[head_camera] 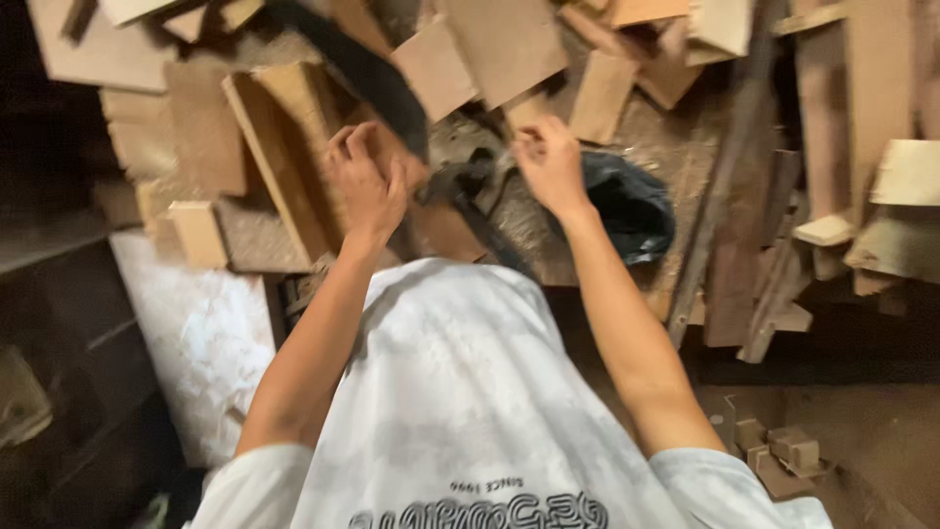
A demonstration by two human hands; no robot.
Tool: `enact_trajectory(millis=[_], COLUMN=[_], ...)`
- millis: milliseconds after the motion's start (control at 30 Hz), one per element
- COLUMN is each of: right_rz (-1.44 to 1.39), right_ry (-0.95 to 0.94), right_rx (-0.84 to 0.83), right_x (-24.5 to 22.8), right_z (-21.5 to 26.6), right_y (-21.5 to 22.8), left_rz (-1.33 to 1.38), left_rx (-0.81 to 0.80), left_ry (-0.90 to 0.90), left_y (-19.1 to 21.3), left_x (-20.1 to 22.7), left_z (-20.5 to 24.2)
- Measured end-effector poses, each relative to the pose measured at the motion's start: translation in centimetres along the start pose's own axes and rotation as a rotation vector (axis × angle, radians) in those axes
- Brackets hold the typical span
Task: The person hammers nails into several small wooden pieces on a workbench. They repeatedly pick up nails, position them on the wood, and strike them with a hammer. The person also flips and repositions the wood pieces during the process.
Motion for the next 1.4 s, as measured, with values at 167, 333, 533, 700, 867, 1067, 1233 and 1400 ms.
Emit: enact_trajectory(millis=[167, 333, 533, 700, 867, 1067, 1233, 1400], right_rz=[0.040, 0.205, 0.169, 0.301, 0.286, 0.382, 0.377, 0.465], right_ry=[-0.244, -0.092, 0.002, -0.023, -0.126, -0.083, 0.087, -0.017], right_rx=[-0.179, -0.097, 0.066, 0.214, 0.130, 0.202, 0.200, 0.118], right_x=[1.2, -1.0, 0.8, 2.0, 2.2, -2.8, -7.9, -7.7], right_z=[4.1, 7.7, 8.9, 9.6, 8.7, 3.9, -4.4, -9.2], right_y=[-7.5, -12.2, -8.3, -3.5, -4.5, -6.0, -7.8, -8.2], left_rz=[0.041, 0.056, 0.054, 0.105, 0.002, 0.001, -0.026, -0.069], left_rx=[0.105, 0.116, 0.101, 0.070, 0.091, 0.057, 0.006, -0.139], left_ry=[0.073, 0.106, 0.100, 0.155, 0.117, 0.153, 0.181, 0.203], left_y=[2.2, 3.5, 4.6, 4.3, 4.6, 4.1, 3.0, -0.2], left_x=[-3.8, -6.4, -8.5, -11.2, -11.3, -10.8, -10.7, -11.0], left_z=[1.6, 3.5, 5.6, 5.6, 5.7, 4.6, 4.6, 5.9])
Point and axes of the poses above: each hand's wrist, its own z-axis away from the middle knuckle, its own y-axis out of the back of the hand, x = y × z, the point moved 10 cm from there along -z, towards the middle knuckle, and after that the axes turned 15 degrees about -x, right-handed, at the moved point
